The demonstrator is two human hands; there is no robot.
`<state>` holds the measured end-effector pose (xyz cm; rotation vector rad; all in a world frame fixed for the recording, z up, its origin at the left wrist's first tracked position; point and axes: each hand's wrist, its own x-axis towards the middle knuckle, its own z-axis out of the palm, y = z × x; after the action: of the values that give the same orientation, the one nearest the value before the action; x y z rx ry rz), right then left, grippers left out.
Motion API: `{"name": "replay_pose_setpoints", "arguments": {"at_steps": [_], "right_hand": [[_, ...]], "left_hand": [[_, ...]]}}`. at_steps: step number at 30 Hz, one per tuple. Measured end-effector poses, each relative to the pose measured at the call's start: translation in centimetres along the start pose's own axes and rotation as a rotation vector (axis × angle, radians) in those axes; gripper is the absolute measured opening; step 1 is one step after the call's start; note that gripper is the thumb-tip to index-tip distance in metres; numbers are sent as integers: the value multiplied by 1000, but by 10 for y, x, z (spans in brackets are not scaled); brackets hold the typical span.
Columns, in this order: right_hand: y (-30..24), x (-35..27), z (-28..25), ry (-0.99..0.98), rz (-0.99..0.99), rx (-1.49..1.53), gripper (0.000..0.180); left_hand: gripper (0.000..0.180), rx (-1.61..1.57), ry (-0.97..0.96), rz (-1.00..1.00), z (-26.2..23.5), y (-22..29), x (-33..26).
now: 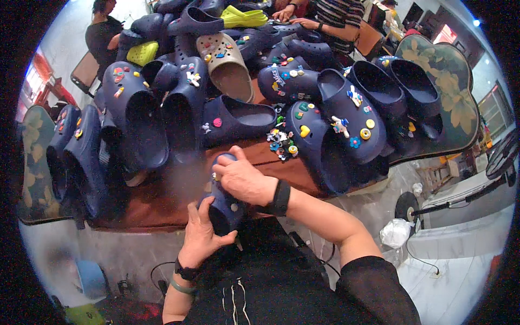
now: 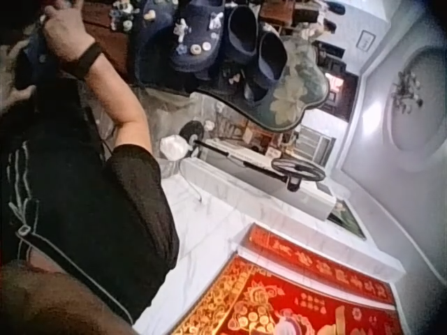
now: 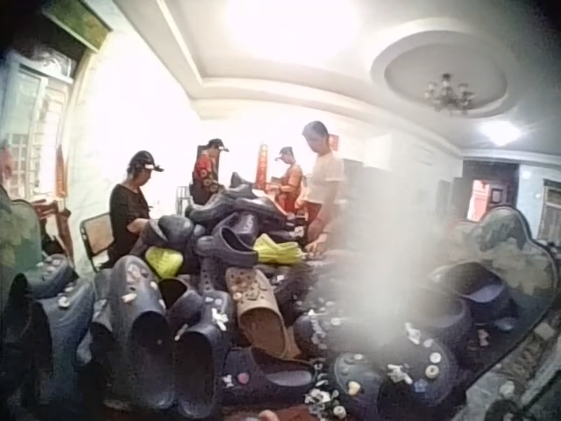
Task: Manually attaching decorative charms (Jibbitz) into the holes of foam clogs (crocs).
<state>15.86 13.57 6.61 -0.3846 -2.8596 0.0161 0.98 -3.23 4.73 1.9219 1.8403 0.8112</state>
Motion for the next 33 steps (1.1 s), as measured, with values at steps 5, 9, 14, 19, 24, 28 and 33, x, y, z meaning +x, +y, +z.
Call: {"name": "replay_pose_setpoints", "arguments": {"at_steps": [5,9,14,19,24,28,33], "right_hand": [[-15,9,-3,-37,-20,-34,13],[-12,5,2,10,27,-39,17],[35,-28,17,383,267,330,27],[94,-82,22,421,746,91,14],[101,-78,30,158,815,-44,15],[104,-79,39,246,794,-68,12],[76,-65,25,556,590,237,8]], "left_hand": [[105,17,-32,-19,-2,1,2],[106,28,-23,-17,-2,2,3],[106,35,-29,-60,-2,2,0],[104,-16,14,3,1,2,1],[104,-12,11,-20,0,0,-1],[104,-25,-4,-25,2,0,0],[104,-13,6,-23,3,0,-1]]}}
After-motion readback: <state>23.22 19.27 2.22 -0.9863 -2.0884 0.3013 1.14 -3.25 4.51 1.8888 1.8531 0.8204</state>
